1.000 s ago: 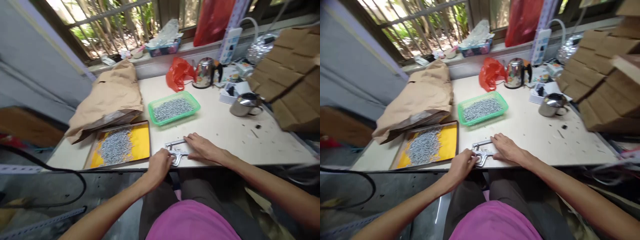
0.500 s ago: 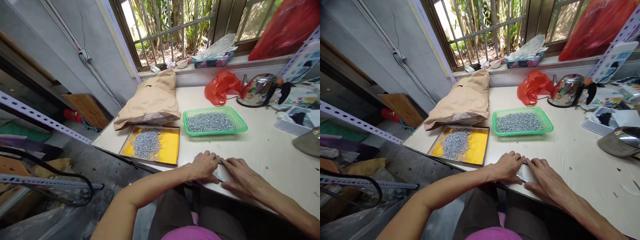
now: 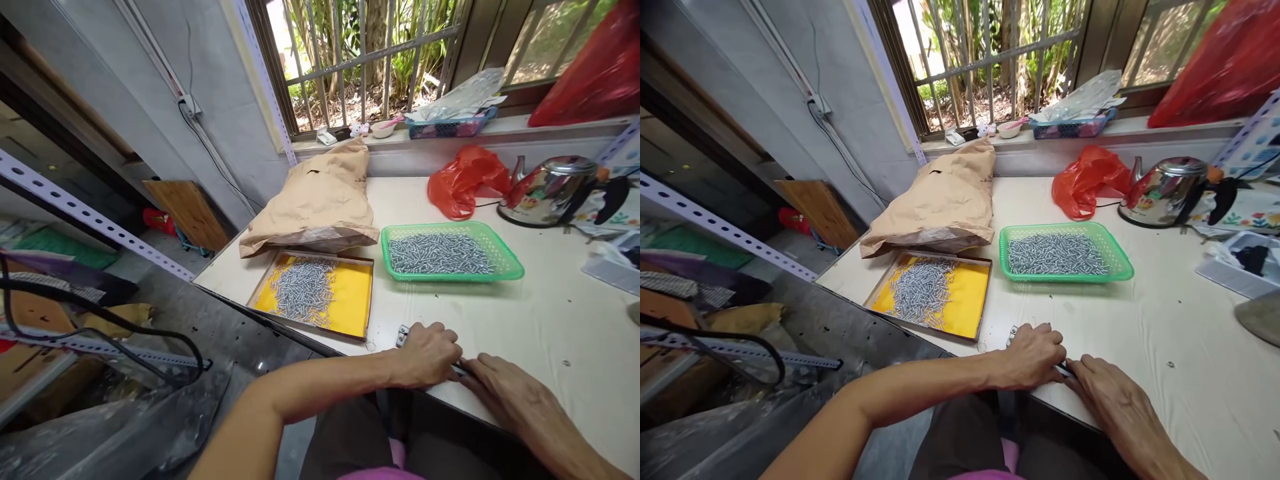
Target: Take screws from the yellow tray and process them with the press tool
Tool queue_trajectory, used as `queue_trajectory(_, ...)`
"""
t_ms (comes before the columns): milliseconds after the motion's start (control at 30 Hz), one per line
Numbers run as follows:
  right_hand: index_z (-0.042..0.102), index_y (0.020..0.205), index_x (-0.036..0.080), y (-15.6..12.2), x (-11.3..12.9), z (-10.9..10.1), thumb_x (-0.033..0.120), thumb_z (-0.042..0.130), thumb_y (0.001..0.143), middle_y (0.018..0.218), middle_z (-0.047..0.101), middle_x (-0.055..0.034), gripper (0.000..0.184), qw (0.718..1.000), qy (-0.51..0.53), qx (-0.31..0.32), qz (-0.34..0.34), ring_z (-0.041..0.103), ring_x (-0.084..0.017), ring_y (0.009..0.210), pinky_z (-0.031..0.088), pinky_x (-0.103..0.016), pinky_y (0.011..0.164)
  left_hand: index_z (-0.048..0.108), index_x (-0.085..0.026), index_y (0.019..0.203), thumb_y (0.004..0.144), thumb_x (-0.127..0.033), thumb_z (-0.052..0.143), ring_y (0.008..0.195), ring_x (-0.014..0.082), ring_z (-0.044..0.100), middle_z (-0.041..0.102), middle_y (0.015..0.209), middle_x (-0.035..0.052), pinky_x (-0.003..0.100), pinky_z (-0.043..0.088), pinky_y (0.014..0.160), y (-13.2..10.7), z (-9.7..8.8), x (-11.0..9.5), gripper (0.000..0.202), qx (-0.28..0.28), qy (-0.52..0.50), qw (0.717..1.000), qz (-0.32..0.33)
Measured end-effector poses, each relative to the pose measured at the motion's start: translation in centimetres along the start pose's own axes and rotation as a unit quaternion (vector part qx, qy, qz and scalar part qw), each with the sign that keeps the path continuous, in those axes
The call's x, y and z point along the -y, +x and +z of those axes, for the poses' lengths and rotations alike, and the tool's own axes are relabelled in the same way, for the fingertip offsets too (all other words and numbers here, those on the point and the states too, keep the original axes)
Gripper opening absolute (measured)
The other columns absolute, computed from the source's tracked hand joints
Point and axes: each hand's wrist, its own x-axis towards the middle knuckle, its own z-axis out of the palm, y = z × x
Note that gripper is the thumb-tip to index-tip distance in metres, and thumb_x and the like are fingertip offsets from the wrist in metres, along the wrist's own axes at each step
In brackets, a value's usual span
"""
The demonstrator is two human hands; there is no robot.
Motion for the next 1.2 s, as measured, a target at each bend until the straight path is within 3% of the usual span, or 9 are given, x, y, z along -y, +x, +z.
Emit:
queue_trajectory(167,0.063,0.105,0.028,0.2,-1.6,-0.3,0.051,0.052,0.087,0.082,0.062,-0.0095,0.031,0.999,0.022,0.025,0.006,0.061,-0.026,0.073,0.049,-0.04,0.062,0.065,-0.016,0.099,0.082,-0.053,0.06,0.097,0.0266,0.052,0.059,0.099,0.0097,0.035,0.049,0.062,-0.5,-0.6,0.1,0.041,0.013,-0.007,1.0,0.008)
queue_trajectory(300,0.061,0.12,0.027,2.6,-3.7,-3.9,0.064,0.051,0.083,0.102,0.064,-0.0173,0.053,0.993,0.106,-0.006,-0.042,0.064,-0.029,0.088,0.05,-0.042,0.073,0.062,-0.014,0.104,0.081,-0.048,0.064,0.102,0.0274,0.052,0.057,0.105,0.0118,0.036,0.05,0.069,-0.5,-1.0,0.2,0.041,-0.024,-0.009,0.999,-0.024)
queue_trajectory(400,0.057,0.127,0.028,4.7,-4.1,-6.7,0.056,0.041,0.092,0.117,0.06,-0.0157,0.048,0.996,0.053,-0.068,0.013,0.06,-0.029,0.096,0.046,-0.046,0.076,0.06,-0.013,0.103,0.077,-0.048,0.068,0.103,0.0285,0.052,0.058,0.106,0.0126,0.038,0.051,0.073,-0.4,-1.0,0.1,0.045,-0.035,-0.016,0.997,-0.059)
queue_trajectory(467,0.062,0.119,0.025,5.4,-3.3,-7.2,0.046,0.04,0.095,0.109,0.062,-0.0136,0.039,0.995,0.041,-0.078,0.045,0.061,-0.026,0.091,0.048,-0.042,0.077,0.058,-0.012,0.108,0.076,-0.045,0.071,0.102,0.0285,0.053,0.06,0.106,0.0121,0.038,0.051,0.076,-0.7,-0.9,-0.3,0.048,-0.047,-0.016,0.996,-0.076)
queue_trajectory(533,0.063,0.116,0.021,5.6,-2.2,-6.6,0.035,0.038,0.097,0.103,0.063,-0.0117,0.035,0.997,0.064,-0.034,0.014,0.06,-0.023,0.092,0.049,-0.039,0.082,0.054,-0.012,0.115,0.079,-0.038,0.069,0.106,0.0286,0.053,0.059,0.114,0.0129,0.04,0.05,0.084,-1.2,-0.7,-0.9,0.047,-0.082,-0.001,0.993,-0.089)
queue_trajectory(667,0.062,0.114,0.018,5.7,-0.7,-3.9,0.021,0.039,0.094,0.102,0.059,-0.0109,0.03,0.999,0.024,0.031,0.037,0.058,-0.021,0.094,0.049,-0.032,0.081,0.05,-0.013,0.123,0.087,-0.024,0.059,0.126,0.0284,0.044,0.049,0.136,0.0142,0.042,0.037,0.106,-2.1,0.7,-2.4,0.039,-0.138,0.005,0.99,-0.01)
queue_trajectory(1000,0.061,0.088,0.016,9.5,-3.0,-4.5,0.018,0.049,0.092,0.088,0.057,-0.0054,0.013,0.997,-0.038,0.064,0.035,0.052,-0.017,0.083,0.038,-0.025,0.071,0.05,-0.014,0.127,0.092,-0.042,0.049,0.129,0.0298,0.045,0.057,0.128,0.0152,0.05,0.031,0.111,-3.2,3.2,-4.1,0.045,-0.181,-0.099,0.979,0.003)
queue_trajectory(1100,0.063,0.091,0.015,9.9,-0.4,-4.6,0.017,0.047,0.092,0.09,0.056,-0.0081,0.016,0.991,-0.103,0.088,0.002,0.049,-0.018,0.08,0.036,-0.028,0.067,0.048,-0.014,0.13,0.091,-0.044,0.051,0.13,0.0314,0.044,0.055,0.131,0.0162,0.051,0.031,0.11,-3.2,3.4,-3.9,0.05,-0.182,-0.109,0.977,0.018)
queue_trajectory(1200,0.066,0.086,0.02,10.2,3.9,-3.8,0.022,0.057,0.086,0.092,0.056,-0.0073,0.009,0.977,-0.111,0.139,-0.114,0.047,-0.019,0.081,0.035,-0.03,0.065,0.049,-0.014,0.13,0.089,-0.046,0.053,0.125,0.0343,0.047,0.056,0.129,0.0171,0.052,0.037,0.105,-3.3,3.9,-3.9,0.052,-0.163,-0.11,0.98,0.023)
